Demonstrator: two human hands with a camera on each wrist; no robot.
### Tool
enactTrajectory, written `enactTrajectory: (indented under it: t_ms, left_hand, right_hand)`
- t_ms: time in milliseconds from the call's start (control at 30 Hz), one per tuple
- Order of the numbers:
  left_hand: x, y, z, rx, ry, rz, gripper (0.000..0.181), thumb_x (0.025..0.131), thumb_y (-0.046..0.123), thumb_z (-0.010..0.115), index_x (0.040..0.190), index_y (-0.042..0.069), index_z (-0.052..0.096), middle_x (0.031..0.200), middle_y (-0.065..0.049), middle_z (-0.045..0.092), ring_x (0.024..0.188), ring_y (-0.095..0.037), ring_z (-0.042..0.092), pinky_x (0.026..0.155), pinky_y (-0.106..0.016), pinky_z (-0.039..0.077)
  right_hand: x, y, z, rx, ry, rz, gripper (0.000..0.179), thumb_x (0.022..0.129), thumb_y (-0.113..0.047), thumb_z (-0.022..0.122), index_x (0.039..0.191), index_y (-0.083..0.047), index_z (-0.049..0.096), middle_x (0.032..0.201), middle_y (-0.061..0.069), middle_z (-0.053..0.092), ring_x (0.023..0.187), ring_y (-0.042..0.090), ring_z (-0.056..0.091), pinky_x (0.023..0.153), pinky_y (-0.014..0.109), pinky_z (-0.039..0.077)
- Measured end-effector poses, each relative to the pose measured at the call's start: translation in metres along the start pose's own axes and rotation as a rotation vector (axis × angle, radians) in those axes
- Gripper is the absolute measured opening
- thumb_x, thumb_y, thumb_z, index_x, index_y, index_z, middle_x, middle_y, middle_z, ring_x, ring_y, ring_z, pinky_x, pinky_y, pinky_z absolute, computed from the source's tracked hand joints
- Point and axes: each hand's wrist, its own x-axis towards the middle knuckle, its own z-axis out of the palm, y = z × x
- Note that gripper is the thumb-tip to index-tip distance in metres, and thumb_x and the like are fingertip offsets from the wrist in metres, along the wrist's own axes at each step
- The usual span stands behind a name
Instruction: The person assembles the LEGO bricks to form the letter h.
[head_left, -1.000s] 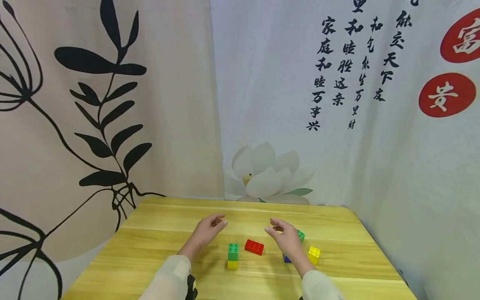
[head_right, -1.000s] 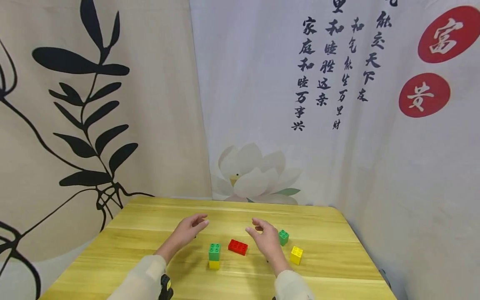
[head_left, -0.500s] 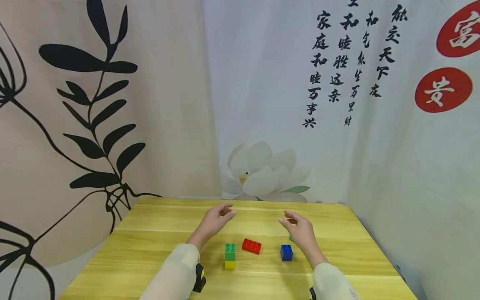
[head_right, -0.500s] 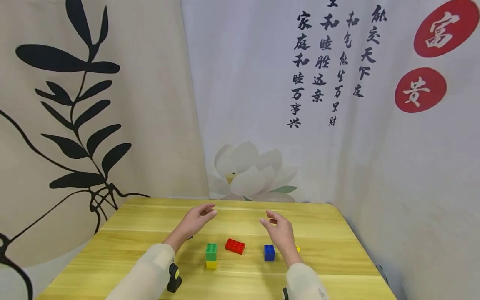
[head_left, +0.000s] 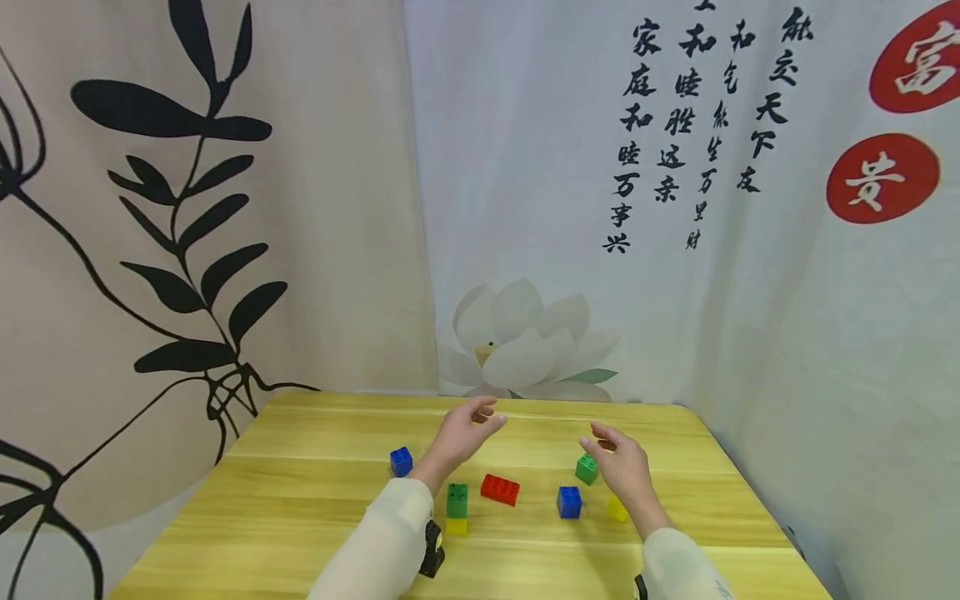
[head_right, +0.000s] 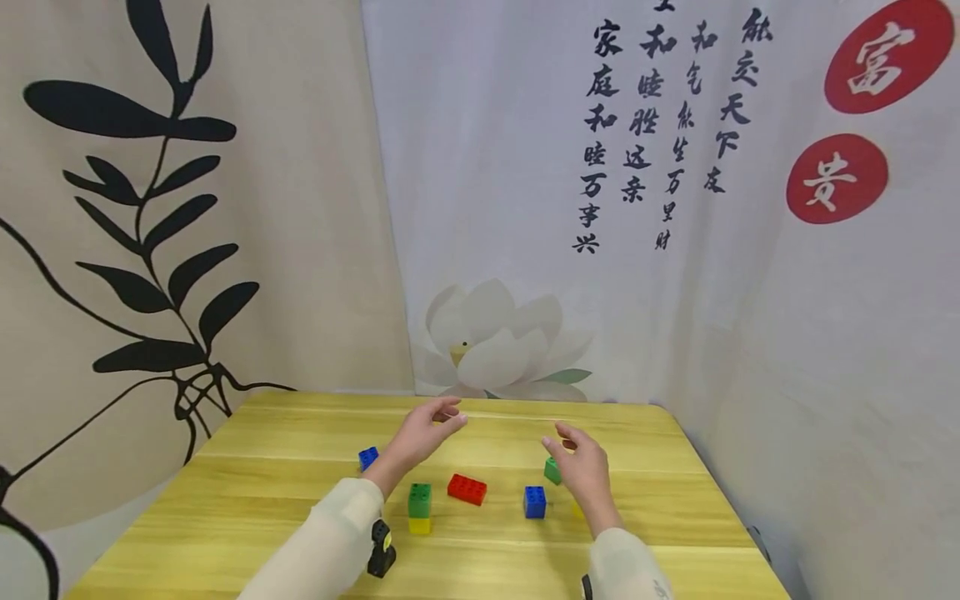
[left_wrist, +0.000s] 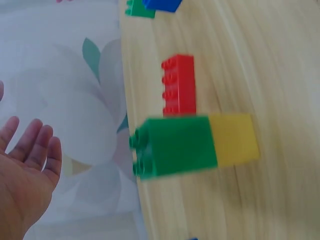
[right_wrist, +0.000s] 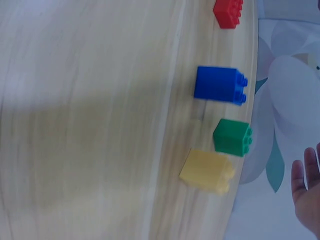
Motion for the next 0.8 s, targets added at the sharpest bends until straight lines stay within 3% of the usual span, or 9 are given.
enactTrajectory:
  t_ms: [333,800]
  left_hand:
    - [-0.004,0.003,0.041,-0.064,-0.025,0.014,0.052,0.094,0.041,0.064,0.139,0.016,0.054,0.131,-0.010,0.060,0.117,-0.026,0.056,0.094,-0.045,0.053]
    - [-0.019,-0.010,0.087,-0.124,-0.077,-0.026,0.053,0.092,0.038,0.068,0.138,0.015,0.055,0.129,-0.010,0.059,0.114,-0.026,0.056,0.088,-0.043,0.054]
  right_hand:
    - [-0.007,0.021,-0.013,-0.023,0.040,0.051,0.051,0.099,-0.032,0.059,0.141,-0.005,0.051,0.144,0.019,0.053,0.125,0.035,0.053,0.101,0.050,0.048]
    - [-0.017,0.047,-0.019,0.031,0.043,0.175,0.059,0.098,-0.040,0.058,0.144,-0.004,0.047,0.149,0.021,0.046,0.129,0.038,0.049,0.106,0.051,0.045]
